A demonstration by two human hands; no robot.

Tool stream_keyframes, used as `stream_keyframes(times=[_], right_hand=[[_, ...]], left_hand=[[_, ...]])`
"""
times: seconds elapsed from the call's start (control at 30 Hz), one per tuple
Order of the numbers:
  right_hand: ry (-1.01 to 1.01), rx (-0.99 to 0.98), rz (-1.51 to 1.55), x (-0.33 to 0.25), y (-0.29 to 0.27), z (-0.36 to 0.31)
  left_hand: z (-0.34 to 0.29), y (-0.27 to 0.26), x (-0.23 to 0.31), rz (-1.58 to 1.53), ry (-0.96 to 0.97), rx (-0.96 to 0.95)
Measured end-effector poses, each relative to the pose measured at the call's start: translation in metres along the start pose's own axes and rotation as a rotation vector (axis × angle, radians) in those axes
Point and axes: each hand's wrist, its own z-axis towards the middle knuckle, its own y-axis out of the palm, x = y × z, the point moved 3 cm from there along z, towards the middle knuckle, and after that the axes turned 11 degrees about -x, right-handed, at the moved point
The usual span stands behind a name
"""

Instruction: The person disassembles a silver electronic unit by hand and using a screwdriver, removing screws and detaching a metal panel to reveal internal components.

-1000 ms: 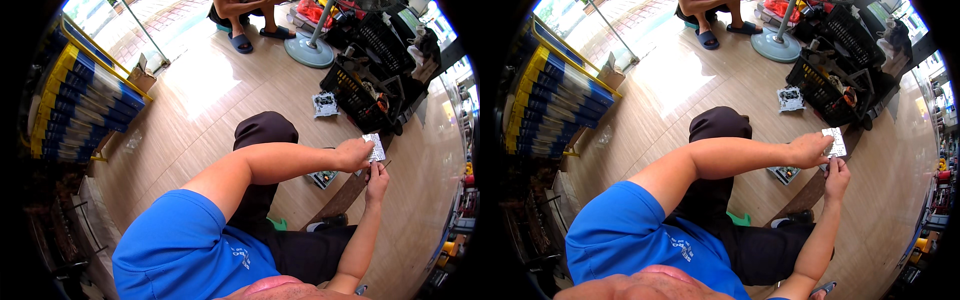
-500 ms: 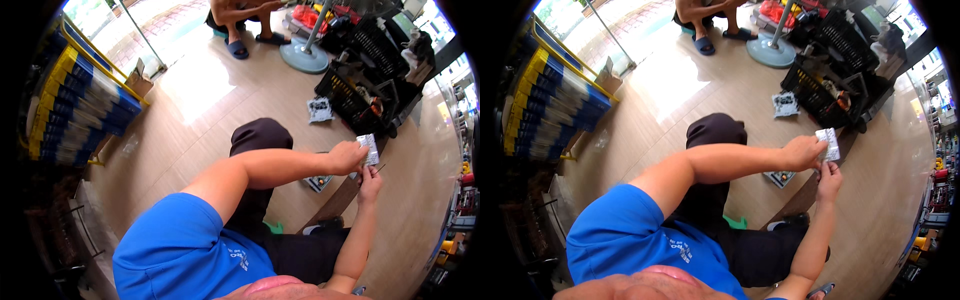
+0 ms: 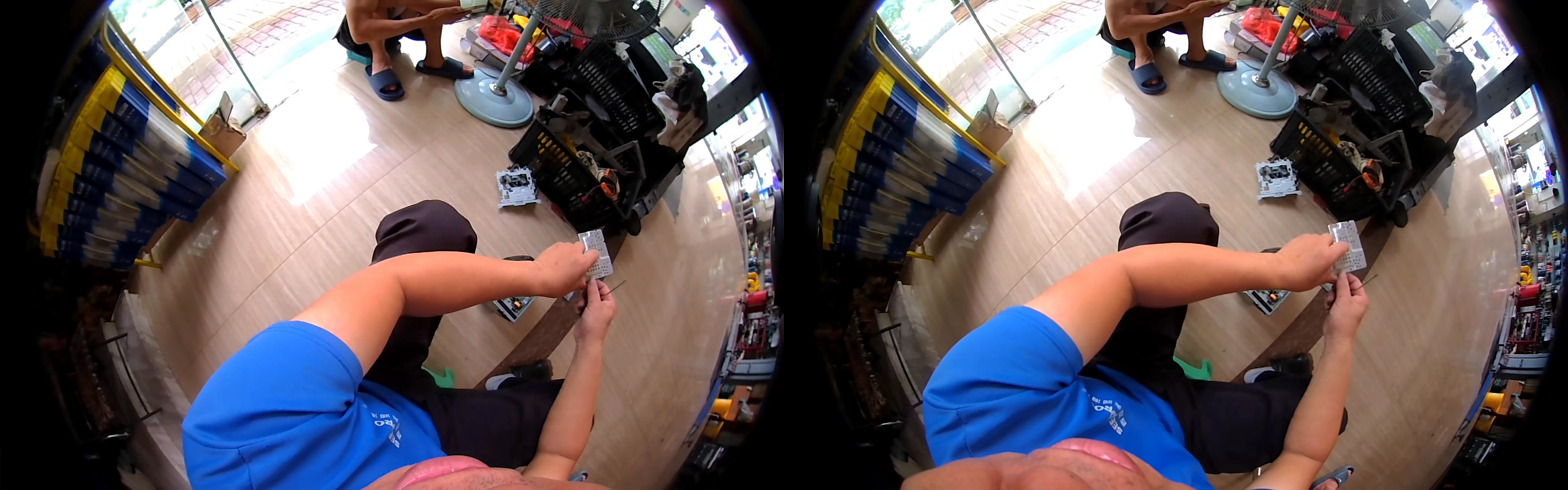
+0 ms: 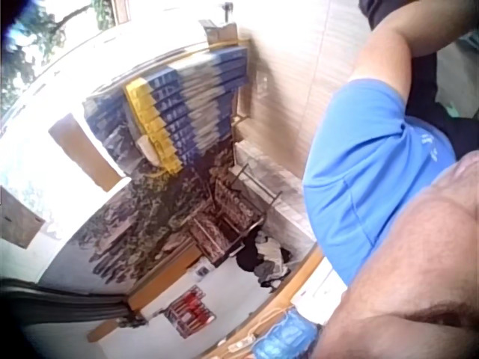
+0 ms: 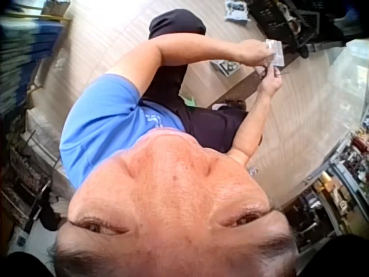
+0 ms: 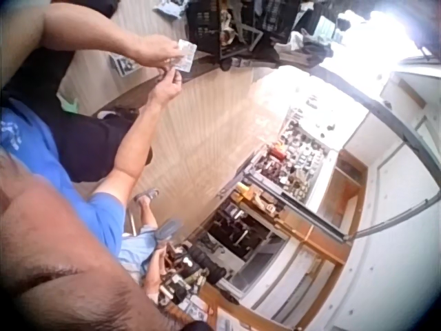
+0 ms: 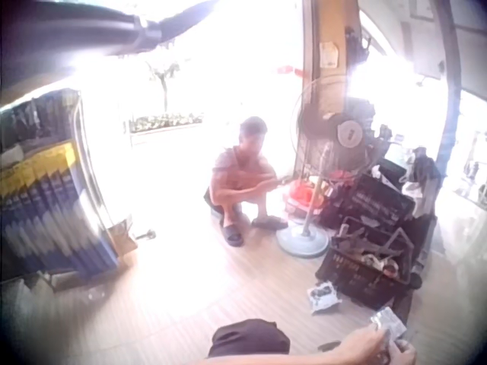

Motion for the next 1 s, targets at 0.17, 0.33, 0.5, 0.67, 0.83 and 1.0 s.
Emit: stream_keyframes(times=[0.17,0.33,0.5,0.67,0.83,1.0], right_hand=[[0.084,-0.053,0.168,0.013,0.001,0.001],[0.143,-0.074,0.38,0.017,0.006,0.001],[0.129,-0.067,0.407,0.015,0.003,0.001],[0.108,-0.077,0.378,0.012,-0.006,0.0],[0.168,0.002,-0.012,0.039,-0.047,0.006],[-0.096,-0.063,-1.213,0.05,-0.054,0.006]], left_hand=[[0.001,0.006,-0.001,0.104,0.004,-0.019],[0.002,0.007,0.0,0.224,0.052,0.003],[0.0,0.006,0.003,0.288,0.138,0.063],[-0.004,0.004,0.003,0.255,0.089,-0.119],[-0.014,0.019,-0.006,0.263,0.085,-0.548],[-0.015,0.03,-0.024,0.38,-0.088,-0.982]])
